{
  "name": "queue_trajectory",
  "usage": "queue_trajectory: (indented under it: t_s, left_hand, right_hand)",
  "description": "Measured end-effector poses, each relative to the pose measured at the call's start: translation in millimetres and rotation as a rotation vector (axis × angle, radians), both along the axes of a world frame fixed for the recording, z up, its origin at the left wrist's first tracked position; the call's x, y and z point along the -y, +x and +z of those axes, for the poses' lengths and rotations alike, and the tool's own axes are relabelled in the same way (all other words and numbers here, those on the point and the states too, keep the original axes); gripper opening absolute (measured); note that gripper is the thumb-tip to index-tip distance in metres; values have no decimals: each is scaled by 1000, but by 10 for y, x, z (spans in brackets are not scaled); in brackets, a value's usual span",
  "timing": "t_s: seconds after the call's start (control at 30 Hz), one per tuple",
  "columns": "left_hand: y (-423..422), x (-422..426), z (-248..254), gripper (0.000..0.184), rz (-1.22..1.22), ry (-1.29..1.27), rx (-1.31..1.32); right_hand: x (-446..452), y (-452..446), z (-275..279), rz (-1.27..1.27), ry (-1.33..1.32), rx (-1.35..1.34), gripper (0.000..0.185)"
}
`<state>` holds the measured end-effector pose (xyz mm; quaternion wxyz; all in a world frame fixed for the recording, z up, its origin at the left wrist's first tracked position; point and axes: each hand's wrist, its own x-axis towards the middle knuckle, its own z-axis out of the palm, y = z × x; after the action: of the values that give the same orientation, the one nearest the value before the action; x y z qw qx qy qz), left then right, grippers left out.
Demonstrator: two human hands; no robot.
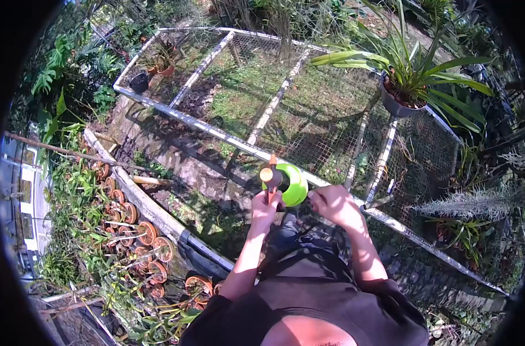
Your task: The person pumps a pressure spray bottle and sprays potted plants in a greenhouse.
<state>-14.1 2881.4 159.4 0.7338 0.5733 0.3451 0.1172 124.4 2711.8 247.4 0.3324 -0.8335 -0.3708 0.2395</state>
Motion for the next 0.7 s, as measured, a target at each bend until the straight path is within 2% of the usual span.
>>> queue_trajectory:
  t_s: [0.03,0.1,0.23,0.3,0.4,0.7]
  left_hand:
    - [-25,-14,32,15,-32,103,29]
    - [-21,-39,176,15,-100,310,96]
    - [-81,-170,376,16,-24,415,137]
    - [-182,-355,344,19,-97,606,164]
    - [-244,-383,412,19,-110,611,203]
    - [-251,-388,449,19,-256,414,208]
  right_hand:
    - [-53,147,-45,-142,11,14,30]
    - [-227,392,-234,-378,246,-372,26]
    - [-515,365,-418,-337,485,-725,22]
    - [-560,268,-345,-324,558,-858,23]
    - [-636,110,-269,-366,509,-827,23]
    - [-520,-46,-352,-400,657,-729,25]
